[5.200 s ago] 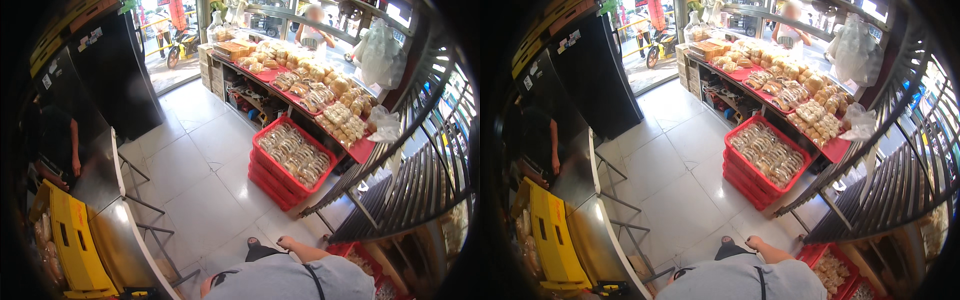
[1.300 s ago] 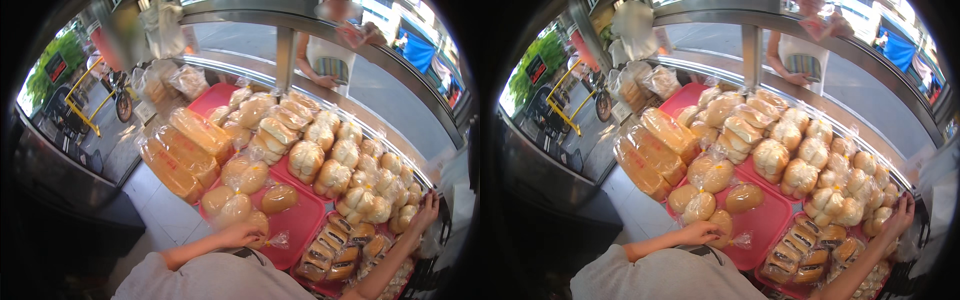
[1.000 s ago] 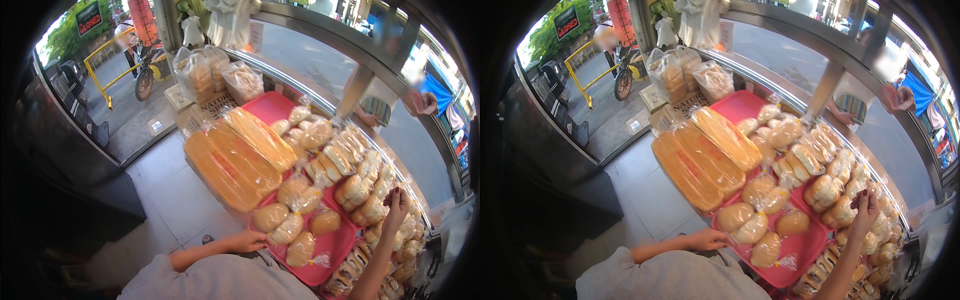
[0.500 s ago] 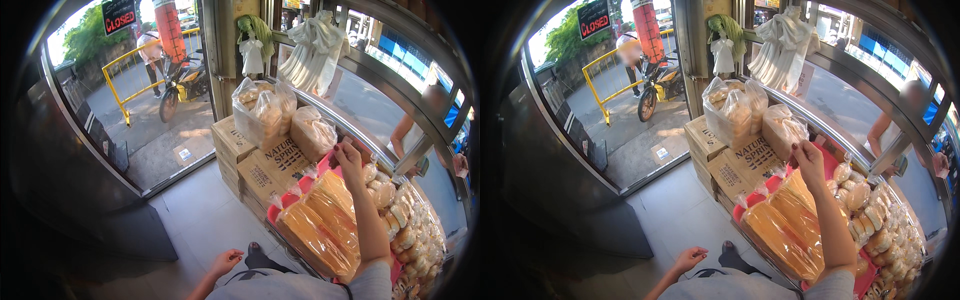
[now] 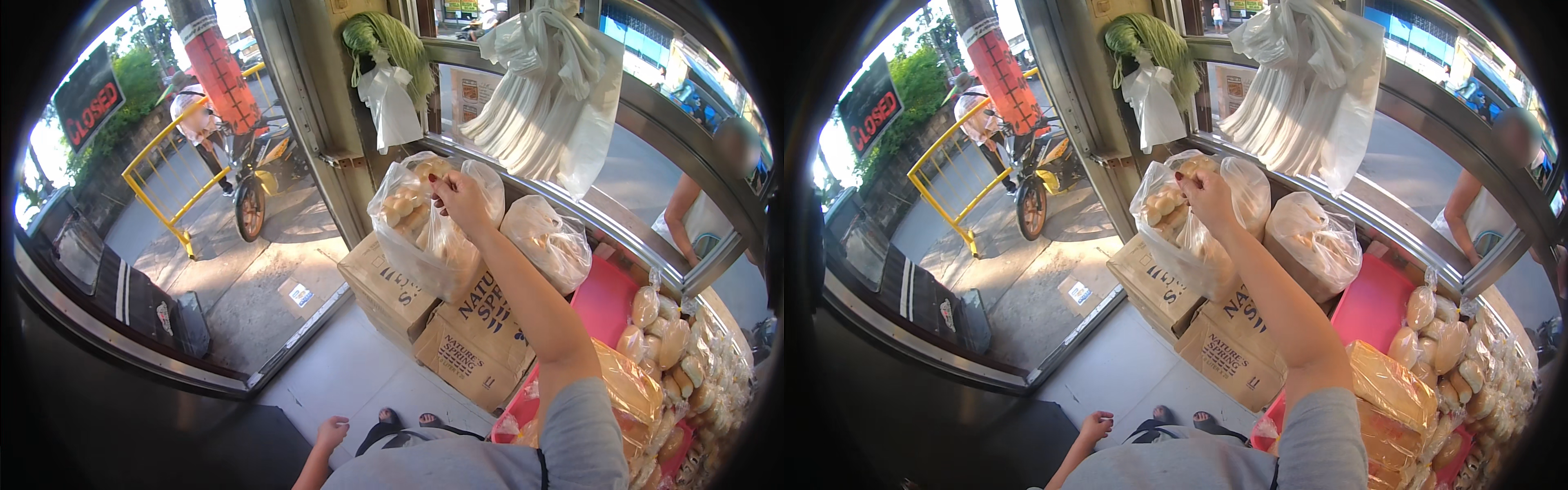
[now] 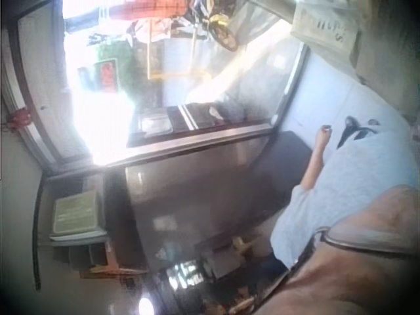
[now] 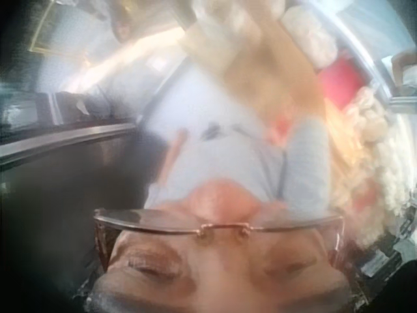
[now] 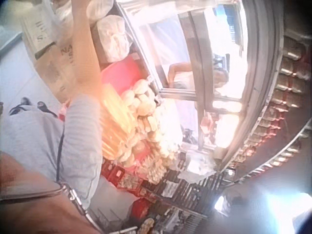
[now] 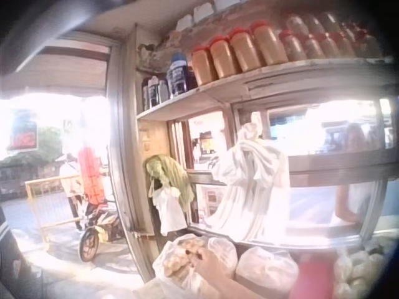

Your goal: The person serves various types of bread to customers at a bakery counter. They pick up bread rolls and loaves, place them into plastic bags, and hand them to customers. The person also handles cash transactions, receiving money and providing change.

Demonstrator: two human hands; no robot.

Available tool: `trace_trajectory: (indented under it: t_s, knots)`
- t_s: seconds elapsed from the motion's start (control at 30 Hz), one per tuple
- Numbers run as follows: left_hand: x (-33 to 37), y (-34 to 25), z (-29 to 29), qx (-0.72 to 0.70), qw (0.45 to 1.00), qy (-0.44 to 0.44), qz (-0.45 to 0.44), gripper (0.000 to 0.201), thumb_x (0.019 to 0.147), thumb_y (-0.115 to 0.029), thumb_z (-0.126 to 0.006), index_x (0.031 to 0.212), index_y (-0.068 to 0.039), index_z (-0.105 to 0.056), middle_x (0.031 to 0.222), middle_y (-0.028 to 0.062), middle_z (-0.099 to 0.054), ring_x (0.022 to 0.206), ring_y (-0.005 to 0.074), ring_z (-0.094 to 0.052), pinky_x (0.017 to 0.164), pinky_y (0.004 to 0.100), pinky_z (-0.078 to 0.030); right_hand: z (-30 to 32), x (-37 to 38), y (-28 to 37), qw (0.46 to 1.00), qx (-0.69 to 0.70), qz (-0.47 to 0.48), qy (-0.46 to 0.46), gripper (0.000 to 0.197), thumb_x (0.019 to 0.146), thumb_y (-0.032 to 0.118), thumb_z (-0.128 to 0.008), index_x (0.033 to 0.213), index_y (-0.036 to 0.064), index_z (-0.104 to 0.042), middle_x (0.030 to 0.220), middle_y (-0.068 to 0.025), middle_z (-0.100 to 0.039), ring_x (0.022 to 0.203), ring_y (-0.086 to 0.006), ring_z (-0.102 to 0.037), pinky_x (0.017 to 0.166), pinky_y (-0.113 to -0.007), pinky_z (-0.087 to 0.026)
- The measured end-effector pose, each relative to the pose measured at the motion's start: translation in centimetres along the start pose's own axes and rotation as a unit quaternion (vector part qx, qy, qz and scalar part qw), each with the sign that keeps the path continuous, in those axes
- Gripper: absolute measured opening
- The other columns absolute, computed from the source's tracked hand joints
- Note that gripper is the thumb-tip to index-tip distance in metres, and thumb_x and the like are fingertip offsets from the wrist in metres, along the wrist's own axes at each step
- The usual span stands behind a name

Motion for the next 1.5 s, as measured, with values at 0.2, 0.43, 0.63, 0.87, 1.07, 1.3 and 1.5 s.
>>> trace_trajectory:
  t_s: [0.2,0.43,0.63,0.87,1.07,1.3,1.5]
  knots:
    - [10.1,-2.6,-1.4,-0.010,0.992,0.124,-0.007,0.032,0.082,-0.017,-0.061,0.111,-0.004,-0.067,0.085,0.0098,-0.070,0.073,0.0174,-0.067,0.063,0.0296,-0.054,-0.3,9.5,-2.6,0.988,-0.126,0.058,-0.072,0.010,0.087,0.001,-0.054,0.091,0.0010,-0.063,0.081,-0.0056,-0.066,0.073,-0.0143,-0.063,0.066,-0.027,-0.050]
    - [21.9,-24.3,7.7,-0.037,0.967,0.030,-0.249,0.019,0.086,-0.005,-0.062,0.104,-0.004,-0.068,0.081,0.0091,-0.070,0.078,0.0154,-0.067,0.071,0.0286,-0.051,0.9,22.0,-6.1,0.926,-0.336,0.069,-0.158,0.045,0.088,0.021,-0.061,0.128,0.0019,-0.052,0.112,-0.0213,-0.065,0.102,-0.0387,-0.063,0.089,-0.043,-0.048]
    - [20.4,-48.0,17.4,-0.138,0.895,0.007,-0.425,0.023,0.091,0.007,-0.052,0.111,0.002,-0.060,0.098,0.0078,-0.066,0.094,0.0131,-0.063,0.083,0.0256,-0.049,-2.0,27.0,-8.2,0.937,-0.315,-0.071,-0.135,0.042,0.085,0.016,-0.065,0.123,-0.0005,-0.057,0.105,-0.0185,-0.068,0.091,-0.0344,-0.066,0.083,-0.039,-0.050]
    - [9.3,-70.5,16.7,-0.228,0.689,0.087,-0.683,0.029,0.087,0.007,-0.059,0.115,0.002,-0.058,0.118,0.0092,-0.056,0.107,0.0148,-0.057,0.089,0.0288,-0.050,-5.6,23.5,-6.1,0.971,0.203,-0.105,-0.070,0.018,0.076,-0.003,-0.069,0.093,-0.0037,-0.063,0.085,-0.0096,-0.067,0.074,-0.0165,-0.064,0.066,-0.027,-0.050]
    - [11.2,-76.1,12.9,-0.314,0.728,0.137,-0.594,0.049,0.085,-0.023,-0.075,0.120,0.003,-0.052,0.107,0.0103,-0.060,0.101,0.0142,-0.057,0.085,0.0278,-0.048,-8.4,22.1,-3.0,0.944,0.308,-0.121,0.001,0.011,0.079,0.000,-0.069,0.082,0.0025,-0.059,0.082,-0.0072,-0.064,0.071,-0.0171,-0.061,0.069,-0.032,-0.051]
    - [12.5,-76.6,10.5,-0.400,0.717,0.215,-0.530,0.019,0.084,-0.010,-0.073,0.095,0.001,-0.063,0.086,0.0024,-0.065,0.076,0.0077,-0.058,0.071,0.0227,-0.048,-8.4,21.0,-3.8,0.919,0.366,-0.148,-0.010,0.015,0.085,0.015,-0.072,0.084,0.0080,-0.059,0.076,-0.0015,-0.060,0.061,-0.0115,-0.053,0.065,-0.032,-0.050]
    - [13.5,-76.7,9.0,-0.468,0.668,0.349,-0.461,0.009,0.092,-0.009,-0.059,0.093,0.000,-0.060,0.081,0.0076,-0.065,0.066,0.0140,-0.062,0.058,0.0269,-0.049,-8.8,20.2,-3.2,0.920,0.370,-0.132,0.000,0.018,0.088,0.020,-0.071,0.080,0.0113,-0.058,0.068,0.0031,-0.054,0.055,-0.0085,-0.049,0.061,-0.031,-0.047]
Point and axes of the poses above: each hand's wrist, its own x-axis towards the middle knuckle, its own z-axis out of the back of the hand, y = z × x, the point moved 10 cm from there along x, towards the middle knuckle
